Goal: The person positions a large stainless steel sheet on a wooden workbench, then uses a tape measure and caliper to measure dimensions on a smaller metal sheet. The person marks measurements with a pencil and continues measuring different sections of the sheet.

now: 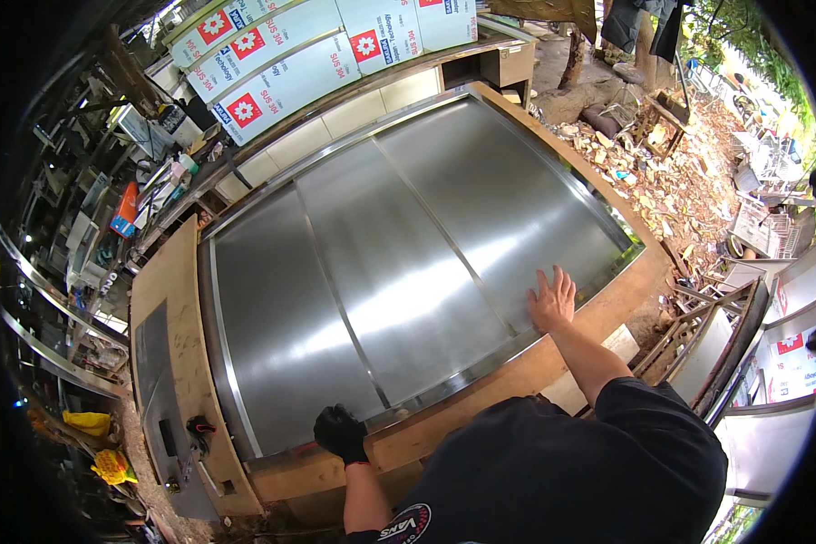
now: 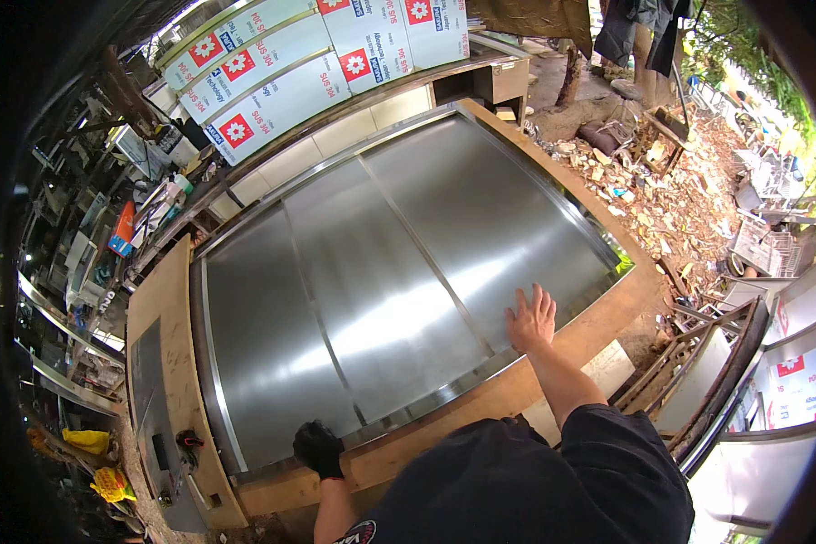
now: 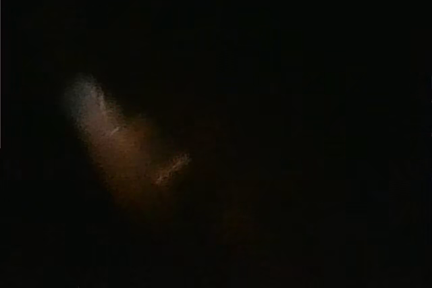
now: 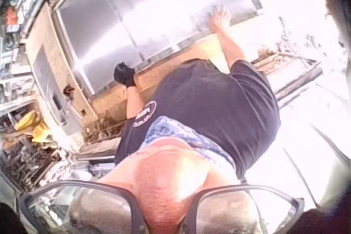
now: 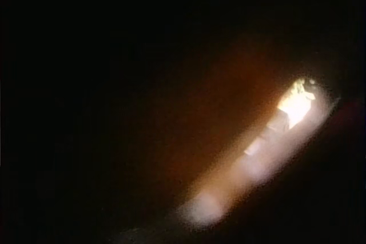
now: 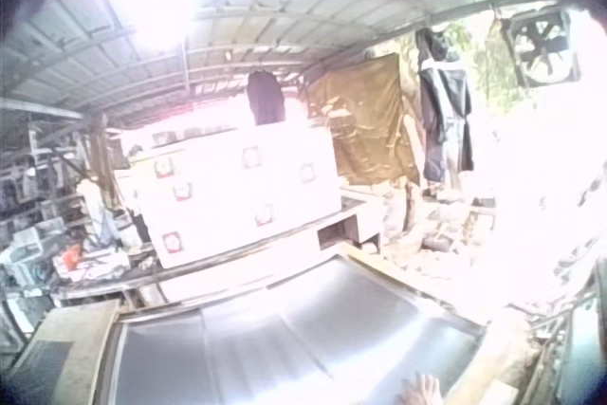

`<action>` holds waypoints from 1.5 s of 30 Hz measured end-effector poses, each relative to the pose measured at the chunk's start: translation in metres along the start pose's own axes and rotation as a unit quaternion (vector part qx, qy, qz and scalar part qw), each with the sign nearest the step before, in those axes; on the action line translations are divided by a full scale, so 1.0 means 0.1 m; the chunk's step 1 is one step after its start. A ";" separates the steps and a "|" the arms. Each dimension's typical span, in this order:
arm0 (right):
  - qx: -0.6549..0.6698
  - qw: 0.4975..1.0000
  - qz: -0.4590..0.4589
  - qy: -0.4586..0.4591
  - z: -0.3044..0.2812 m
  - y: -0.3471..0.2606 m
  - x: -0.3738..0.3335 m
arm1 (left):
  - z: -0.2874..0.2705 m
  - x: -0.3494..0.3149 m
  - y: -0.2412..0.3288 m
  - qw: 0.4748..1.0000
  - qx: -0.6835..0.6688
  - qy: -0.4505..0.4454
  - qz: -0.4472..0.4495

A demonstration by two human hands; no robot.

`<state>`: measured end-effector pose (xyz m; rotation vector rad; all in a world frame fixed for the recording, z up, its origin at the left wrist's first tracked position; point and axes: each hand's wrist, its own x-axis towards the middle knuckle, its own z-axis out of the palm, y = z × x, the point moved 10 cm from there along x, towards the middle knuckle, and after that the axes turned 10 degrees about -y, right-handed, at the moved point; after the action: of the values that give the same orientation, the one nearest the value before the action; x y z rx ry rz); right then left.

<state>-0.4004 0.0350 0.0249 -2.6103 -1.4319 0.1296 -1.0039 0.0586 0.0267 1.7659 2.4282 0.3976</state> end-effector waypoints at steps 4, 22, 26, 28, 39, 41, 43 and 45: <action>-0.002 1.000 0.007 -0.007 -0.02 -0.04 -0.02 | -0.01 -0.03 -0.03 0.999 0.005 0.040 0.022; 0.006 1.000 0.009 -0.024 -0.10 0.03 -0.06 | -0.02 -0.09 -0.06 0.986 -0.121 0.110 0.033; -0.016 0.995 0.015 -0.095 0.01 -0.02 0.01 | 0.06 -0.04 -0.15 0.991 -0.097 0.079 0.045; 0.000 0.999 -0.002 -0.052 -0.06 -0.11 0.04 | 0.11 -0.07 -0.30 0.985 -0.162 0.050 0.001; -0.018 0.999 0.018 -0.022 0.10 0.13 0.05 | -0.07 -0.07 -0.04 0.992 -0.064 0.099 0.038; -0.051 0.998 0.017 -0.045 0.15 0.13 0.08 | -0.07 -0.07 -0.07 0.993 -0.080 0.081 0.013; -0.063 0.997 0.008 -0.040 0.18 0.09 0.11 | -0.06 -0.10 -0.14 0.993 -0.104 0.046 -0.022; -0.062 0.997 0.015 -0.040 0.16 0.11 0.09 | -0.08 -0.11 -0.12 0.992 -0.112 0.062 -0.007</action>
<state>-0.3894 0.0383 0.0073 -2.7572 -1.4707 0.1549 -1.0136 0.0432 0.0302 1.6739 2.3643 0.7676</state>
